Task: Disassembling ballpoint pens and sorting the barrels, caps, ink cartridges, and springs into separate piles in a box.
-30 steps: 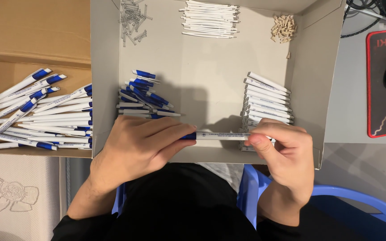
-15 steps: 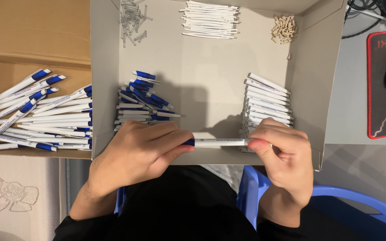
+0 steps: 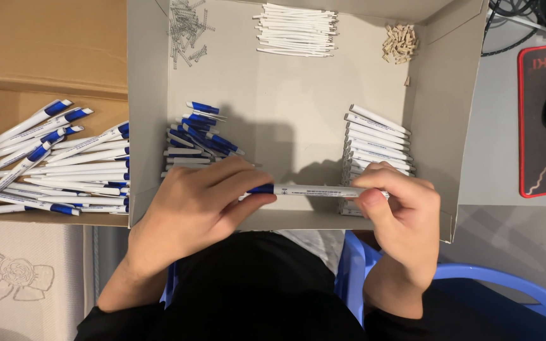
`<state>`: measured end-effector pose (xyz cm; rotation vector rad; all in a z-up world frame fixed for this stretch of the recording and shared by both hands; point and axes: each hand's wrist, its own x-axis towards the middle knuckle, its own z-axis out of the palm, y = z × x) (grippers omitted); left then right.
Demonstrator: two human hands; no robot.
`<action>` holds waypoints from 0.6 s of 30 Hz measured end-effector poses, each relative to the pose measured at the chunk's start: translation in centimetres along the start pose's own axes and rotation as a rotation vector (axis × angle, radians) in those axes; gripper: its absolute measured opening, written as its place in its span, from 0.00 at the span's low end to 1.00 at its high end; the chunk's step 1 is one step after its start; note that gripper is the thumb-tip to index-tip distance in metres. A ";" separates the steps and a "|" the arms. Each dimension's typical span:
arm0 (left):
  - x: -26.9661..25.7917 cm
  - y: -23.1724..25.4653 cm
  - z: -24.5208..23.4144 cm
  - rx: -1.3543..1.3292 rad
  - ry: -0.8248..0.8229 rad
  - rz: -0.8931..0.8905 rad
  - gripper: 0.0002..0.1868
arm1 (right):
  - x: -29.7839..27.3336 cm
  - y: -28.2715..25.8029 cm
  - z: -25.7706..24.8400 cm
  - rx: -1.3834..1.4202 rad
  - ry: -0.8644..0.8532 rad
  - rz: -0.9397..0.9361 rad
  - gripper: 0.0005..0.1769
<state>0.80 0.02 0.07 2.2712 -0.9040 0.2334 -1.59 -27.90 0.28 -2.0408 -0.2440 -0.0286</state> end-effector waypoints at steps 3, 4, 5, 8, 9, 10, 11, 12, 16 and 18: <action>-0.2 -0.1 0.0 -0.011 0.044 -0.012 0.07 | 0.2 -0.4 0.1 -0.012 -0.015 0.089 0.25; -0.3 -0.1 0.0 -0.017 0.051 -0.007 0.08 | 0.4 -0.7 0.2 -0.018 -0.018 0.075 0.26; -0.3 -0.1 0.0 -0.026 0.057 -0.001 0.08 | 0.5 -1.0 0.3 -0.025 -0.020 0.062 0.29; -0.5 -0.2 0.3 -0.013 0.079 -0.006 0.08 | 0.3 -0.8 0.3 -0.056 -0.011 0.113 0.27; -0.5 -0.2 0.3 -0.011 0.080 -0.008 0.08 | 0.3 -0.8 0.3 -0.056 -0.013 0.112 0.27; -0.6 -0.2 0.3 -0.007 0.088 -0.014 0.09 | 0.3 -0.7 0.3 -0.053 -0.020 0.107 0.25; -0.6 -0.1 0.4 -0.004 0.096 -0.019 0.10 | 0.3 -0.7 0.2 -0.050 -0.027 0.104 0.24; -0.5 -0.1 0.2 -0.004 0.096 -0.020 0.10 | 0.2 -0.4 0.1 -0.050 -0.028 0.104 0.24; -0.4 0.0 0.2 -0.022 0.093 -0.020 0.07 | 0.0 0.0 -0.1 -0.098 -0.042 0.103 0.11; -0.5 -0.1 0.3 -0.016 0.100 -0.020 0.07 | 0.0 0.1 -0.1 -0.105 -0.040 0.111 0.10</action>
